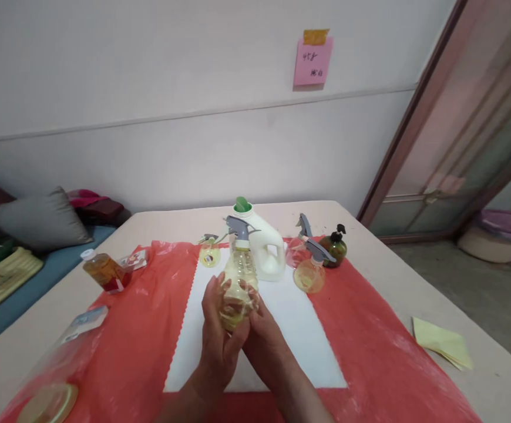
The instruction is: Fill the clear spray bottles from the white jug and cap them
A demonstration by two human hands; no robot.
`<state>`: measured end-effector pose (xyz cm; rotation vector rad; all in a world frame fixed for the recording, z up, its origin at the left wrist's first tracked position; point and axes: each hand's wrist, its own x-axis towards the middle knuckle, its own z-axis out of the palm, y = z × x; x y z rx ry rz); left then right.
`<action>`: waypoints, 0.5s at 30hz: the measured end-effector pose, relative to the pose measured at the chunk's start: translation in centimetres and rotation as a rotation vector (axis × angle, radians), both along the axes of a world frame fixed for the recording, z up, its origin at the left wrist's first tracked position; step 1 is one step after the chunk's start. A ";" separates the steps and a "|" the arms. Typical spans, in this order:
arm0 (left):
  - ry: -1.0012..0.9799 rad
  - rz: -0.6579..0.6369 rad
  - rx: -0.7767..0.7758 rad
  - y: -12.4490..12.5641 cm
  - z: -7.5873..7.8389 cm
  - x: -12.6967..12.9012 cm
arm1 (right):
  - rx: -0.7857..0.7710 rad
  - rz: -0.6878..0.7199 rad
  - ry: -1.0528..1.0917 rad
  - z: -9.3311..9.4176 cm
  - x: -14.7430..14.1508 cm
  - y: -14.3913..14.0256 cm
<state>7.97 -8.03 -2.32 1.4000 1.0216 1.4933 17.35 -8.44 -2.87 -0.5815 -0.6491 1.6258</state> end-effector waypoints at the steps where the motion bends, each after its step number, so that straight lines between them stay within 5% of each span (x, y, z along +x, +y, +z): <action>1: -0.045 -0.021 -0.007 0.1 0.1 0.0 | -0.026 -0.012 0.003 0.0 0.4 0.0; 9: -0.305 -0.331 -0.361 4.0 2.4 -3.5 | -0.123 0.226 0.061 -1.4 1.2 -0.4; 15: -0.629 -0.313 -0.531 5.4 2.3 -4.8 | -0.234 0.458 0.159 -3.0 -0.9 -0.8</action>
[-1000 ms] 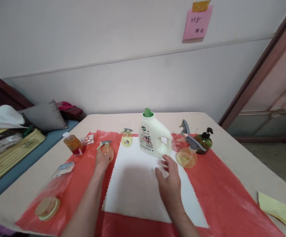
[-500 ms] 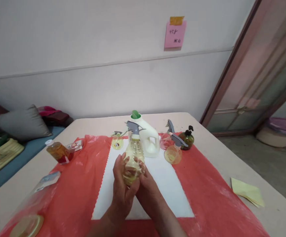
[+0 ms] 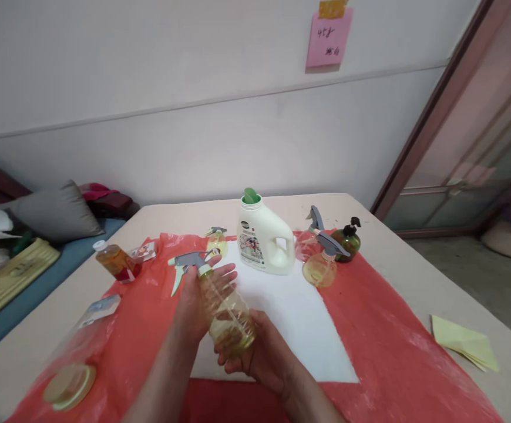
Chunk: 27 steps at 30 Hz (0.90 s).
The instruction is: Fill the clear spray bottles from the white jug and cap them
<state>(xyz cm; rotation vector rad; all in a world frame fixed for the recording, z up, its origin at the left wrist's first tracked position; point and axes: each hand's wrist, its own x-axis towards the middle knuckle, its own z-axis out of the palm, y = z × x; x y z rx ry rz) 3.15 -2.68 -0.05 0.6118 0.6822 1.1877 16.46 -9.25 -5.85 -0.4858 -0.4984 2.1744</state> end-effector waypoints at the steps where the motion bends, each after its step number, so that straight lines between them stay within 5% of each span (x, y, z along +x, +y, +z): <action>1: -0.018 0.002 -0.030 0.2 -0.1 -0.2 | -0.012 0.024 0.018 -0.4 -0.2 0.0; 6: -0.082 -0.058 -0.098 0.9 -0.3 -1.2 | -0.090 0.093 0.057 -1.5 -0.7 -0.2; 10: 0.071 0.000 -0.095 0.9 0.0 -1.9 | 0.009 0.024 -0.014 -0.6 -1.6 -0.6; 12: 0.160 0.042 -0.077 1.0 0.2 -1.9 | 0.155 -0.079 -0.182 0.1 -1.9 -0.6; 16: 0.302 0.222 -0.021 1.5 -0.1 -1.4 | 0.469 -0.482 -0.882 0.3 -1.4 0.0; 18: 0.303 0.291 -0.011 1.8 -0.2 -1.3 | 0.500 -0.541 -1.000 0.1 -0.7 0.3; 23: 0.263 0.127 0.048 1.4 0.3 -2.1 | 0.232 -0.302 -0.413 -0.1 1.1 0.8; 27: 0.198 -0.149 0.081 0.2 0.5 -2.1 | 0.254 -0.147 -0.180 0.5 1.2 0.6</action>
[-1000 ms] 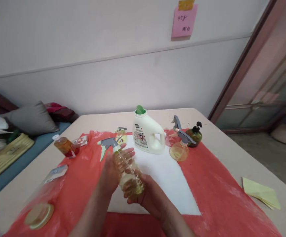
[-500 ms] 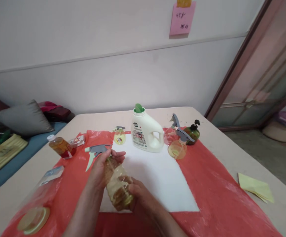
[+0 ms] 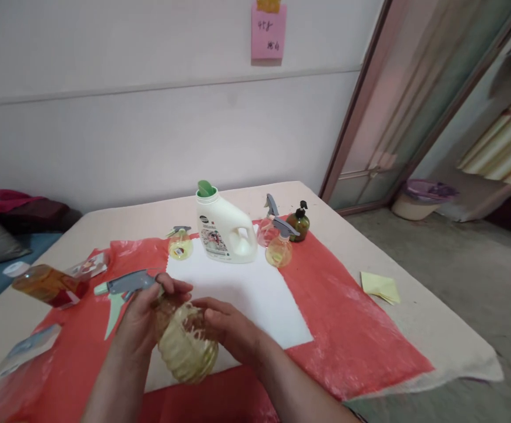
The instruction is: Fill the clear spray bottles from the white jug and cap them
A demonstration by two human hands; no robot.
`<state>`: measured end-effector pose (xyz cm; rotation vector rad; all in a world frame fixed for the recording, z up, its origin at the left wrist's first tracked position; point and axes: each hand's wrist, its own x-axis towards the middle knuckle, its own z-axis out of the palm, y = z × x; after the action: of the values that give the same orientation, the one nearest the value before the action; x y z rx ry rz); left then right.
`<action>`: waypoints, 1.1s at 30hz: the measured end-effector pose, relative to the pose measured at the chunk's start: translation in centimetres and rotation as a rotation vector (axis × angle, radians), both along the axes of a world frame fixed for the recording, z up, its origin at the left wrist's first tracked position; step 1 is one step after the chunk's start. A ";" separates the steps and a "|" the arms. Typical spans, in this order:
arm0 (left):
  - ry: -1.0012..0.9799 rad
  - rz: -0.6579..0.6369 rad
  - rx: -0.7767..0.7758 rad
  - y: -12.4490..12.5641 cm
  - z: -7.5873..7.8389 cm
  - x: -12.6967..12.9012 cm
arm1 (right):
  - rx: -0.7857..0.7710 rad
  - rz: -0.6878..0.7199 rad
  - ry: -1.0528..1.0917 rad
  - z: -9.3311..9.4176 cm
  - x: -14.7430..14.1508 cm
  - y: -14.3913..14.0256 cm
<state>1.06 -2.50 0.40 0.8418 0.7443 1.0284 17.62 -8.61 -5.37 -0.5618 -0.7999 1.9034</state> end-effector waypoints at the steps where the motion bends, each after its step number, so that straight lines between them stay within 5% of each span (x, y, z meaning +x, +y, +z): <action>1: -0.010 -0.058 0.003 -0.3 0.0 0.1 | 0.012 0.066 0.046 0.2 -0.2 -0.1; 5: 0.020 -0.112 -0.004 -1.0 -0.1 0.5 | 0.031 0.236 0.109 1.2 -1.0 -0.4; 9: 0.076 0.048 0.035 -0.6 0.1 0.7 | 0.184 0.050 -0.336 1.4 -1.0 0.0; 14: -0.095 0.504 0.039 2.0 0.4 -1.1 | 0.461 -0.327 -1.277 -0.5 -0.7 0.1; 17: -0.197 0.814 0.009 3.4 1.0 -4.2 | 0.439 -0.440 -1.371 -1.5 -0.1 0.2; 21: -0.311 1.109 -0.090 3.7 2.3 -7.1 | 0.188 -0.629 -1.307 -1.7 1.4 1.2; 24: -0.303 1.121 -0.100 3.4 2.9 -6.6 | 0.117 -0.604 -1.209 -2.2 1.5 2.1; 33: -0.252 0.927 -0.206 3.2 1.4 -4.1 | 0.294 -0.441 -1.233 -4.9 -2.6 3.4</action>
<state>-3.04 0.68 1.85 0.1396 1.0250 1.7960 15.06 -5.17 -10.26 -1.6034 -1.5075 0.8599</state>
